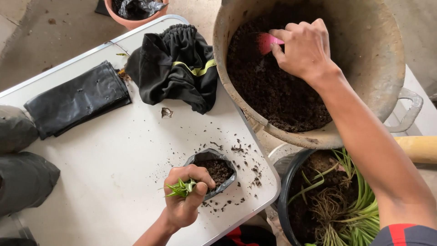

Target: A person is transplanting small spider plants into black plastic nursery bags using a small trowel and soil from a large basin.

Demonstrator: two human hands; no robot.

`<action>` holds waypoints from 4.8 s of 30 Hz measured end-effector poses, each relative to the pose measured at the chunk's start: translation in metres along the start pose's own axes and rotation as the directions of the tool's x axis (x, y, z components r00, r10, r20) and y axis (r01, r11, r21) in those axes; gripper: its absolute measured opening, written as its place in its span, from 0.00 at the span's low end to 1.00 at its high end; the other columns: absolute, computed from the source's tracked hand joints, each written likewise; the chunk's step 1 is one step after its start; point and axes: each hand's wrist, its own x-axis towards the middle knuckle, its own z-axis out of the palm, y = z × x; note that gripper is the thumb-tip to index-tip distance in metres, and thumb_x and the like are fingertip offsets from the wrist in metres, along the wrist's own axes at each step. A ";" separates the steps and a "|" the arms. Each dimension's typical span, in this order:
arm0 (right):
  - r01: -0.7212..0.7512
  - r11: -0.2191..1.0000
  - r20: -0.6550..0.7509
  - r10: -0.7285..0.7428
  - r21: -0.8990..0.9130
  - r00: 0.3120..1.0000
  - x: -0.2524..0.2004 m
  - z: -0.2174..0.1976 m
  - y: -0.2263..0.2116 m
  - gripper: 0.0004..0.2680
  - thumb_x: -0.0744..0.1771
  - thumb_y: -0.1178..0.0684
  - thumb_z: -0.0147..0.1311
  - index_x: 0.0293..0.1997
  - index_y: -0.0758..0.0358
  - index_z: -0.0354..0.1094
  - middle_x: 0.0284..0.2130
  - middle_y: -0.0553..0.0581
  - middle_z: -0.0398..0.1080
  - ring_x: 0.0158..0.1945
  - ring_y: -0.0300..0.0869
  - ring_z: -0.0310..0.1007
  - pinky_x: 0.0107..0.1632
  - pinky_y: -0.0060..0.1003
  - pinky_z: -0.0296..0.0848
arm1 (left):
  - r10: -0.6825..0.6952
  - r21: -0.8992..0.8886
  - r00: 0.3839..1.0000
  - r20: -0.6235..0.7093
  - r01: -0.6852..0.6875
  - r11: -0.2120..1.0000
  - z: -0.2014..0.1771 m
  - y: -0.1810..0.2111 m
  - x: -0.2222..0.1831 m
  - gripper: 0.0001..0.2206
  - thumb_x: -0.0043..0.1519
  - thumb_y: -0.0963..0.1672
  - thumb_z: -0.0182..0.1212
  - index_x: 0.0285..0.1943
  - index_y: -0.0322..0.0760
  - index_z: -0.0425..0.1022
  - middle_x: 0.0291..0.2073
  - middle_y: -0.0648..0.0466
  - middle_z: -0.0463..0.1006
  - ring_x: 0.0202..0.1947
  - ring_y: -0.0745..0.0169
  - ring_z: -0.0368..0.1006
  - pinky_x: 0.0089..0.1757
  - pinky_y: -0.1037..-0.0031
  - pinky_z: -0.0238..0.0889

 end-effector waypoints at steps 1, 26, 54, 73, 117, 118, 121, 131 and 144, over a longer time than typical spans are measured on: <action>0.029 0.999 -0.102 -0.026 0.035 0.994 -0.002 0.000 0.001 0.12 0.72 0.40 0.48 0.54 0.40 0.81 0.32 0.47 0.79 0.31 0.46 0.78 0.42 0.46 0.64 | -0.013 -0.009 1.000 -0.001 0.013 1.000 -0.001 0.000 0.000 0.17 0.68 0.50 0.55 0.31 0.36 0.74 0.16 0.58 0.65 0.16 0.69 0.53 0.23 0.76 0.46; 0.025 0.935 -0.359 -0.161 -0.354 0.919 0.004 -0.012 -0.022 0.14 0.70 0.31 0.69 0.33 0.41 0.72 0.25 0.38 0.70 0.23 0.32 0.64 0.36 0.31 0.58 | -0.077 0.032 0.997 0.009 0.077 0.997 0.003 0.004 -0.002 0.17 0.68 0.51 0.55 0.32 0.36 0.76 0.20 0.58 0.72 0.16 0.71 0.57 0.23 0.77 0.50; -0.192 0.945 0.299 0.109 0.265 0.948 0.001 -0.024 0.011 0.09 0.71 0.46 0.53 0.50 0.57 0.74 0.32 0.63 0.79 0.35 0.59 0.79 0.41 0.55 0.72 | -0.105 0.008 0.987 -0.126 0.106 0.994 0.001 -0.007 -0.006 0.17 0.66 0.51 0.57 0.30 0.38 0.76 0.23 0.56 0.77 0.21 0.67 0.69 0.27 0.75 0.59; -0.119 0.984 0.473 0.042 0.136 0.880 0.007 -0.025 -0.014 0.16 0.70 0.44 0.40 0.29 0.51 0.76 0.25 0.60 0.76 0.29 0.59 0.77 0.33 0.50 0.73 | -0.081 0.027 0.988 -0.134 0.085 0.996 0.003 -0.008 -0.007 0.17 0.67 0.51 0.56 0.30 0.37 0.76 0.23 0.55 0.76 0.21 0.67 0.67 0.27 0.76 0.57; -0.379 0.554 0.392 0.101 0.741 0.914 -0.046 -0.073 0.032 0.12 0.76 0.52 0.45 0.37 0.65 0.68 0.30 0.53 0.66 0.33 0.38 0.59 0.41 0.36 0.59 | 0.052 0.059 0.993 -0.103 -0.046 0.997 0.002 -0.018 -0.002 0.13 0.71 0.48 0.52 0.37 0.39 0.77 0.19 0.60 0.68 0.16 0.74 0.56 0.23 0.77 0.49; -0.377 0.564 0.381 0.117 0.734 0.917 -0.052 -0.081 0.031 0.12 0.77 0.53 0.45 0.47 0.69 0.76 0.35 0.58 0.73 0.37 0.42 0.66 0.44 0.38 0.65 | 0.057 0.096 0.992 -0.109 -0.046 0.994 0.003 -0.016 -0.001 0.14 0.70 0.48 0.52 0.36 0.37 0.77 0.23 0.57 0.73 0.19 0.71 0.60 0.27 0.75 0.58; -0.344 0.612 0.355 0.107 0.713 0.928 -0.077 -0.112 0.025 0.18 0.79 0.54 0.45 0.31 0.68 0.68 0.24 0.55 0.65 0.27 0.40 0.56 0.35 0.37 0.57 | 0.028 0.070 0.995 -0.097 -0.021 0.997 0.004 -0.010 0.001 0.14 0.71 0.49 0.52 0.37 0.38 0.76 0.21 0.60 0.68 0.18 0.72 0.57 0.26 0.75 0.56; -0.265 0.741 0.428 -0.034 0.617 0.903 -0.154 -0.190 -0.027 0.20 0.71 0.48 0.45 0.71 0.62 0.67 0.06 0.60 0.57 0.08 0.42 0.44 0.10 0.39 0.45 | 0.004 -0.007 0.992 -0.124 -0.005 1.000 0.000 -0.003 0.010 0.14 0.71 0.47 0.51 0.35 0.36 0.75 0.18 0.61 0.64 0.19 0.73 0.55 0.30 0.76 0.61; -0.064 0.699 0.511 -0.453 0.712 0.731 -0.176 -0.165 -0.134 0.18 0.67 0.44 0.50 0.66 0.46 0.66 0.42 0.47 0.79 0.45 0.46 0.77 0.45 0.46 0.73 | 0.027 0.012 1.000 -0.005 -0.027 1.000 0.014 0.002 0.033 0.13 0.71 0.47 0.49 0.36 0.36 0.72 0.21 0.60 0.65 0.21 0.71 0.58 0.27 0.76 0.53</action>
